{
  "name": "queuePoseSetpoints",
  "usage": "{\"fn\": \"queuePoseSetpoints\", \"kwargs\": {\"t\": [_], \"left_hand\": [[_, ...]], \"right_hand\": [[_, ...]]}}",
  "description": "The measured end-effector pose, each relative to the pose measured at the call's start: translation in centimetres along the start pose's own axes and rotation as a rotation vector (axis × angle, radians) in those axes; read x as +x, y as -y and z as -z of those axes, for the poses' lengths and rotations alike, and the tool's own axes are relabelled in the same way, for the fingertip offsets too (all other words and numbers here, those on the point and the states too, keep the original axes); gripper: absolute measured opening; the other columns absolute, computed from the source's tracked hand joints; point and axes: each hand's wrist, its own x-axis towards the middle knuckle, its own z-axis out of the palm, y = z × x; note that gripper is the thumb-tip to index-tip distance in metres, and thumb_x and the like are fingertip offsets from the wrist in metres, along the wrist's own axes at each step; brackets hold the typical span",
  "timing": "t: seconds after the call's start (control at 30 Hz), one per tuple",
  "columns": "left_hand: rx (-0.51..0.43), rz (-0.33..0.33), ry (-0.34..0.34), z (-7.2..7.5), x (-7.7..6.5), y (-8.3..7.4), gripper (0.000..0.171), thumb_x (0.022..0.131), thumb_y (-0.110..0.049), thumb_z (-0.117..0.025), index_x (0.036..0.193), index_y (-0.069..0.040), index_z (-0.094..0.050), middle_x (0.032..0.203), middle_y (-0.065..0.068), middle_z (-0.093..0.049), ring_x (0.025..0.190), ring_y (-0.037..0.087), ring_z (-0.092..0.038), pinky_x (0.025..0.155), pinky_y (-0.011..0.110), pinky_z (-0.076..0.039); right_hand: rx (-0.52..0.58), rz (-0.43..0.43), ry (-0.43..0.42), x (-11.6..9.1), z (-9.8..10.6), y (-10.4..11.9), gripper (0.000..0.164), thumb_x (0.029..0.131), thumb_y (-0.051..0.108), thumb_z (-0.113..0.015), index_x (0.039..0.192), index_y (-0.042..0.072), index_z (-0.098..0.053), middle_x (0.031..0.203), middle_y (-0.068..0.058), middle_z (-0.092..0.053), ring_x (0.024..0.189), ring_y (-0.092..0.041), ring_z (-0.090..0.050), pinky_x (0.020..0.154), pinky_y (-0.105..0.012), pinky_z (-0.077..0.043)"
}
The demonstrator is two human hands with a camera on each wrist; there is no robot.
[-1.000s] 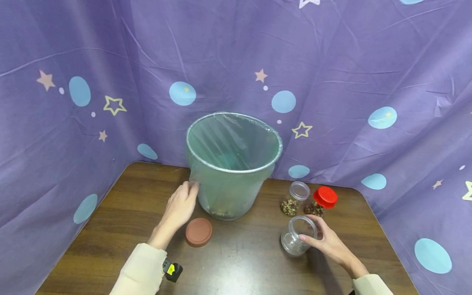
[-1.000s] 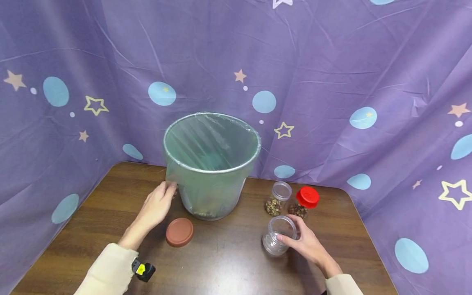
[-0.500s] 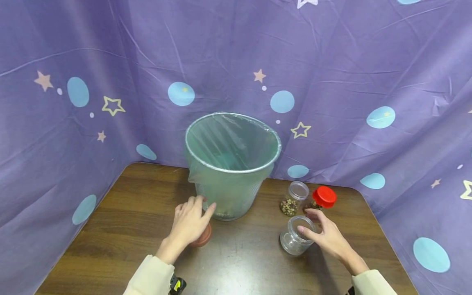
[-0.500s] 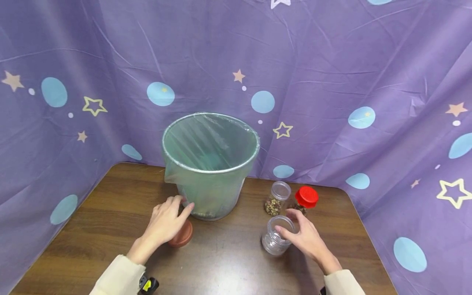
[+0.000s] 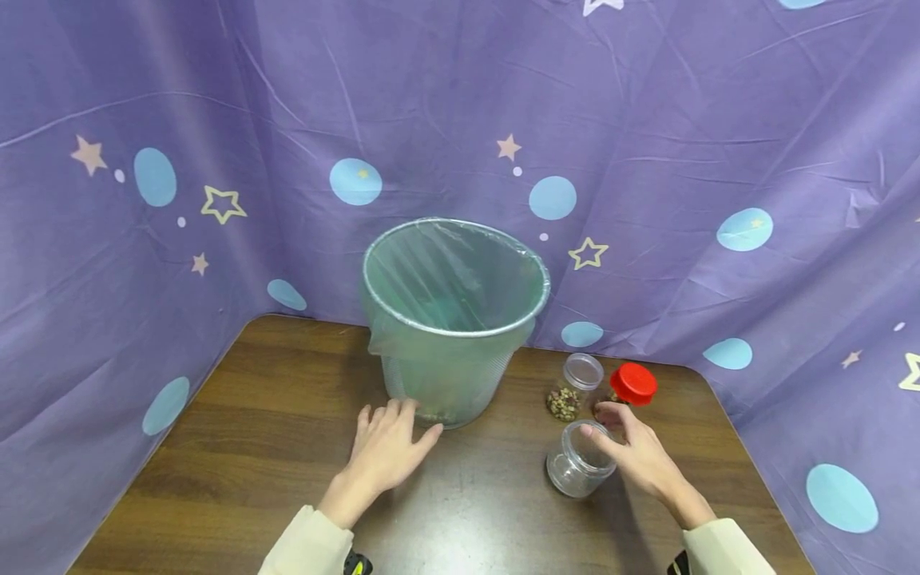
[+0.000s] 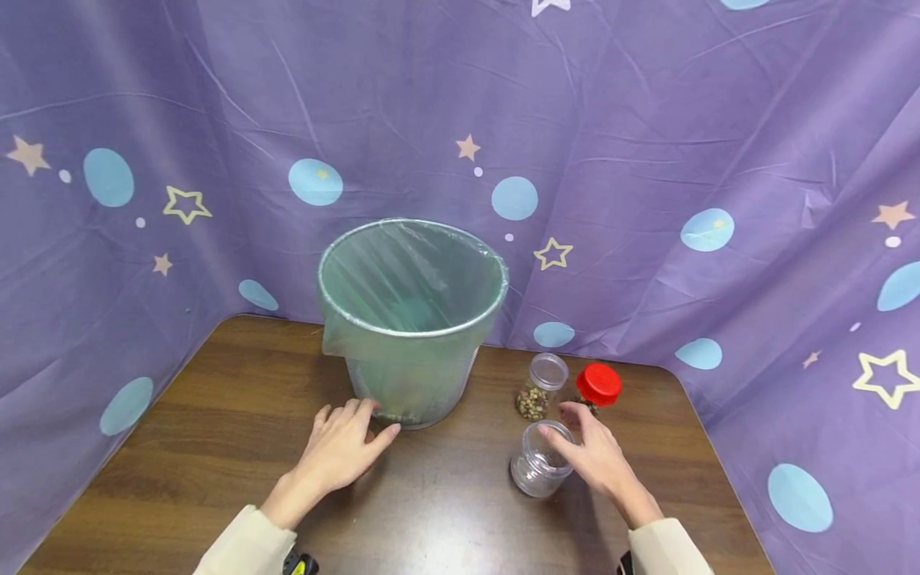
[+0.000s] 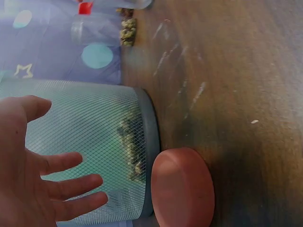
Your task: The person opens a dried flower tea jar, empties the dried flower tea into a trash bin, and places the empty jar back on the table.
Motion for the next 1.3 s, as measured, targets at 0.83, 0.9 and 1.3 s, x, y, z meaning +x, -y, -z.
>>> {"fn": "queuePoseSetpoints", "kwargs": {"t": [0.83, 0.9, 1.3], "left_hand": [[-0.171, -0.084, 0.099, -1.0, -0.2, -1.4, 0.049, 0.095, -0.046, -0.056, 0.123, -0.006, -0.061, 0.124, 0.015, -0.066, 0.120, 0.039, -0.059, 0.110, 0.071, -0.026], [-0.184, -0.090, 0.103, -1.0, -0.1, -1.7, 0.048, 0.096, -0.046, -0.056, 0.122, -0.006, -0.061, 0.124, 0.014, -0.066, 0.120, 0.038, -0.060, 0.110, 0.071, -0.027], [-0.369, -0.184, 0.181, -2.4, 0.8, -3.8, 0.052, 0.099, -0.050, -0.047, 0.126, -0.006, -0.058, 0.127, 0.014, -0.064, 0.120, 0.033, -0.060, 0.103, 0.058, -0.043]], "right_hand": [[0.034, -0.112, 0.078, 1.3, 0.2, 0.1, 0.076, 0.095, 0.054, -0.056, 0.145, 0.000, -0.038, 0.140, -0.024, -0.055, 0.128, -0.040, -0.056, 0.105, -0.053, -0.046], [0.025, -0.124, 0.079, 1.6, 0.2, 0.1, 0.079, 0.094, 0.056, -0.055, 0.146, -0.001, -0.036, 0.140, -0.023, -0.055, 0.128, -0.040, -0.055, 0.105, -0.053, -0.045], [0.009, -0.170, 0.077, 3.2, 0.3, 0.1, 0.086, 0.093, 0.052, -0.060, 0.148, -0.006, -0.027, 0.143, -0.029, -0.048, 0.130, -0.042, -0.052, 0.110, -0.053, -0.041]]}}
